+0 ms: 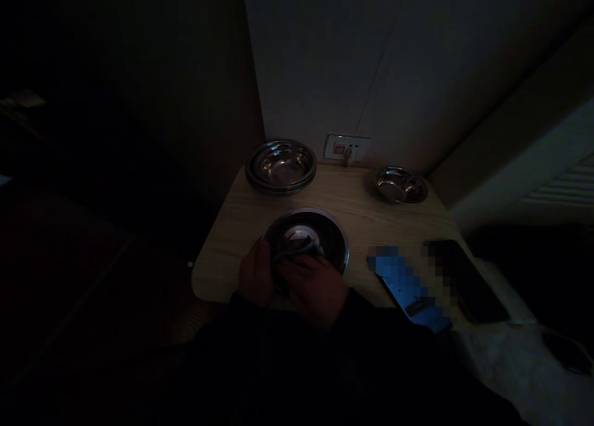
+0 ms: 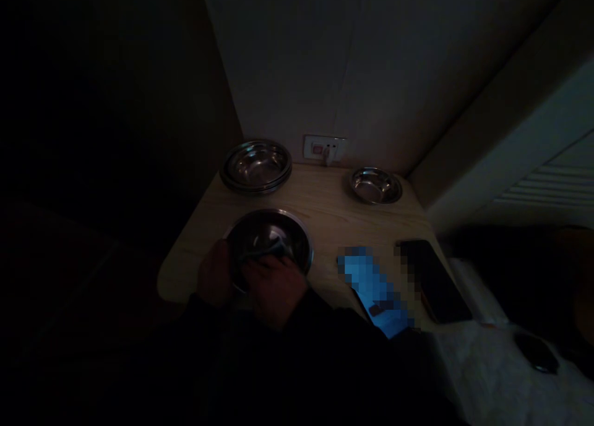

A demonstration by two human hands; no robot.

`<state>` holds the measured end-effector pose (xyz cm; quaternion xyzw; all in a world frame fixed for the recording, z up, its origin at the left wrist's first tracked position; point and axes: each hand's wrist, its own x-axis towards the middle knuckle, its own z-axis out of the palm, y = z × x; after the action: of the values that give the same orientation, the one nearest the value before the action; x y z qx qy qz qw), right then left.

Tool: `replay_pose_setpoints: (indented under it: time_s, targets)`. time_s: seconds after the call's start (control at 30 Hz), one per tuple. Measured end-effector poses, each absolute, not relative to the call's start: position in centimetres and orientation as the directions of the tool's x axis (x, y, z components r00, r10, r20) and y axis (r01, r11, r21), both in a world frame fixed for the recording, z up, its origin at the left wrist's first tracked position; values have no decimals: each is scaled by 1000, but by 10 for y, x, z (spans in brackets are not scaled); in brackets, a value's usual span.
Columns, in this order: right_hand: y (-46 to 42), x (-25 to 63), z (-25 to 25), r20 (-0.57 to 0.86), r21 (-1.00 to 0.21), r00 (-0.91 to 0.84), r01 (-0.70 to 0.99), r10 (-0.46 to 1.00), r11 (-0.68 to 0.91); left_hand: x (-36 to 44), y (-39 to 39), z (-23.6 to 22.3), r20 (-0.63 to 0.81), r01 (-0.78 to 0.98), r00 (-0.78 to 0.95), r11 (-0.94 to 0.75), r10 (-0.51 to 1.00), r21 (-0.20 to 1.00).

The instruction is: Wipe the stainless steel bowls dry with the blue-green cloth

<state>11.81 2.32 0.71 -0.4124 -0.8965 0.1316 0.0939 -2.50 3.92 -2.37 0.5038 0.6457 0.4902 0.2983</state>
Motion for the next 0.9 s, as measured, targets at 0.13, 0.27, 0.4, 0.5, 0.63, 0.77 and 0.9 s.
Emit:
replay_pose_setpoints:
  time_s: [0.13, 0.27, 0.4, 0.5, 0.63, 0.77, 0.9]
  targets:
    - [20, 138, 14, -13, -229, -678, 718, 735, 657, -22, 40, -21, 94, 329, -291, 7, 952, 944]
    - [22, 123, 11, 40, -297, -649, 719, 760, 629, -20, 42, -19, 59, 326, -273, 35, 960, 945]
    - [25, 101, 2, 136, -375, -583, 718, 801, 587, -25, 42, -21, 74, 365, -323, 52, 944, 929]
    - [21, 116, 6, 69, -298, -626, 730, 776, 615, -25, 39, -21, 112, 376, -307, 13, 945, 927]
    - [14, 146, 15, 3, -141, -678, 727, 735, 672, -18, 36, -20, 146, 371, -277, -35, 950, 928]
    - [12, 131, 10, 36, -217, -646, 739, 762, 637, -17, 35, -20, 114, 372, -279, -2, 954, 928]
    - [17, 118, 4, 90, -290, -629, 725, 772, 624, -24, 33, -22, 138, 390, -299, -11, 944, 921]
